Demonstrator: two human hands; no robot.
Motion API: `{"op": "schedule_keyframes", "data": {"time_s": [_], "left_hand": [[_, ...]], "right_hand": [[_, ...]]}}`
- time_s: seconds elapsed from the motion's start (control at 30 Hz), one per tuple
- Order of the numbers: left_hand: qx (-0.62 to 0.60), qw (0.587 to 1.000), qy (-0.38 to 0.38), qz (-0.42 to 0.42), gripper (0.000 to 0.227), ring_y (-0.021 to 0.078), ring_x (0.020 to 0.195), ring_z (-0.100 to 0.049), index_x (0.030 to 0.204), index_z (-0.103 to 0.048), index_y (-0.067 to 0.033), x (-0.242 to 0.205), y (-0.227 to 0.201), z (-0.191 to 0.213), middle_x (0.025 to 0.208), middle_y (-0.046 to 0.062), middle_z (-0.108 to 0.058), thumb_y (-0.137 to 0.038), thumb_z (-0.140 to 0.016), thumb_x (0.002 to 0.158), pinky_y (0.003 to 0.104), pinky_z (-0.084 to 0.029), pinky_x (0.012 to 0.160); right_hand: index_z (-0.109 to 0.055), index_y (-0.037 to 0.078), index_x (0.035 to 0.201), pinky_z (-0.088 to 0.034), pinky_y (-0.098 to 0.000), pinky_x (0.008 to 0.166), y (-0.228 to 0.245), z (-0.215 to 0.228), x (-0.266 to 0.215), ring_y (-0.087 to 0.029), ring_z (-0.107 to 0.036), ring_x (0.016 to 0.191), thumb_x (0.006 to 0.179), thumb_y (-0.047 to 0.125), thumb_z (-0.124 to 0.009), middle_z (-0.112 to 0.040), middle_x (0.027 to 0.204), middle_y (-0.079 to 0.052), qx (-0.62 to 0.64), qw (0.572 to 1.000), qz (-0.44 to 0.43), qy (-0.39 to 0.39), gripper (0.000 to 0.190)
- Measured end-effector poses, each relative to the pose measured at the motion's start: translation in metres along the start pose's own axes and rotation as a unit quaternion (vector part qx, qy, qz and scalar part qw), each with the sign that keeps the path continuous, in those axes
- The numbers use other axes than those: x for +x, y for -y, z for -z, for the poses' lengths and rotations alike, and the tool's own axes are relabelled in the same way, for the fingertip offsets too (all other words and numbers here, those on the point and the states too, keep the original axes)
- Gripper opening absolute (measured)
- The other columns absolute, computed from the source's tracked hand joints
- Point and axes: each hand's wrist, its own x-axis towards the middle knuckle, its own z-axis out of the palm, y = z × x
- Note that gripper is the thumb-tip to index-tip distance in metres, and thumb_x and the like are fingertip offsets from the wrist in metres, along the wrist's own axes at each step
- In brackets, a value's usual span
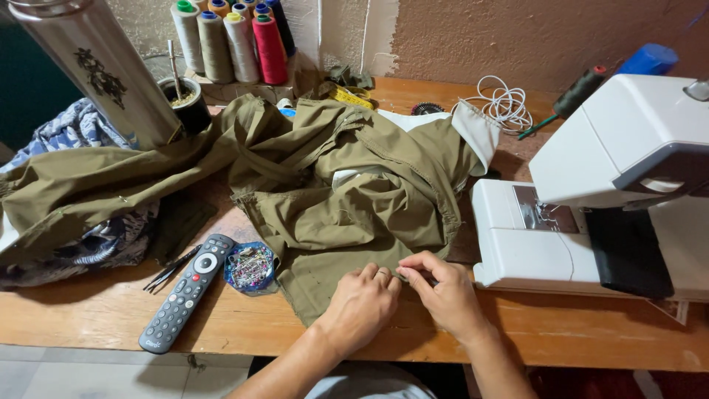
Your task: Pinning an olive green garment piece to prepare it for sewing
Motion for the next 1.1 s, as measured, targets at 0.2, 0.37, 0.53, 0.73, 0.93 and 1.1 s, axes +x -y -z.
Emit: {"op": "schedule_keyframes", "data": {"time_s": [0.2, 0.37, 0.53, 0.73, 0.93, 1.1], "left_hand": [[0.001, 0.997, -0.075, -0.002, 0.003, 0.0214, 0.064, -0.056, 0.083, -0.060, -0.0148, 0.004, 0.005, 0.002, 0.069, 0.001, -0.057, -0.017, -0.060, 0.084, 0.034, -0.043, 0.048], [-0.011, 0.994, -0.109, 0.014, 0.008, 0.0199, 0.062, -0.055, 0.079, -0.057, -0.0153, 0.005, 0.008, 0.002, 0.066, 0.001, -0.055, -0.018, -0.063, 0.083, 0.034, -0.041, 0.045], [-0.020, 0.991, -0.130, 0.036, 0.009, 0.0194, 0.060, -0.054, 0.077, -0.057, -0.0148, 0.006, 0.010, 0.004, 0.064, 0.001, -0.054, -0.016, -0.064, 0.081, 0.034, -0.040, 0.043], [-0.048, 0.988, -0.137, 0.049, 0.010, 0.0206, 0.061, -0.054, 0.079, -0.058, -0.0147, 0.005, 0.015, 0.007, 0.062, 0.001, -0.054, -0.019, -0.066, 0.081, 0.035, -0.042, 0.046], [-0.185, 0.973, -0.126, 0.050, 0.009, 0.0250, 0.063, -0.052, 0.082, -0.057, -0.0109, 0.007, 0.020, 0.017, 0.060, 0.005, -0.055, -0.011, -0.065, 0.081, 0.037, -0.047, 0.058], [-0.256, 0.954, -0.152, 0.027, 0.012, 0.0271, 0.066, -0.047, 0.082, -0.050, -0.0064, 0.010, 0.020, 0.029, 0.077, 0.008, -0.057, 0.000, -0.059, 0.078, 0.037, -0.045, 0.063]], "right_hand": [[-0.075, 0.010, 0.097, -0.057, -0.0267, 0.076, 0.002, 0.001, 0.001, -0.013, -0.076, 0.082, 0.088, 0.016, -0.069, -0.080, 0.092, 0.001, -0.002, 0.999, 0.033, 0.014, 0.011], [-0.076, 0.012, 0.097, -0.057, -0.0278, 0.075, 0.003, 0.000, 0.004, -0.014, -0.075, 0.082, 0.089, 0.015, -0.069, -0.080, 0.092, 0.001, -0.019, 0.998, 0.052, 0.018, 0.011], [-0.077, 0.012, 0.098, -0.055, -0.0282, 0.078, 0.002, 0.001, 0.007, -0.015, -0.074, 0.083, 0.089, 0.016, -0.069, -0.080, 0.092, 0.000, -0.022, 0.998, 0.056, 0.033, 0.013], [-0.076, 0.012, 0.098, -0.055, -0.0277, 0.080, 0.003, -0.001, 0.006, -0.014, -0.075, 0.085, 0.089, 0.018, -0.067, -0.080, 0.093, 0.001, -0.001, 0.999, 0.029, 0.037, 0.014], [-0.074, 0.007, 0.100, -0.056, -0.0312, 0.080, 0.005, 0.003, 0.002, -0.018, -0.072, 0.085, 0.090, 0.012, -0.066, -0.077, 0.094, -0.005, -0.015, 0.992, 0.126, 0.003, 0.013], [-0.073, 0.006, 0.099, -0.056, -0.0299, 0.084, 0.009, 0.006, -0.008, -0.017, -0.072, 0.087, 0.091, 0.006, -0.065, -0.076, 0.095, -0.005, -0.017, 0.986, 0.160, -0.039, 0.011]]}}
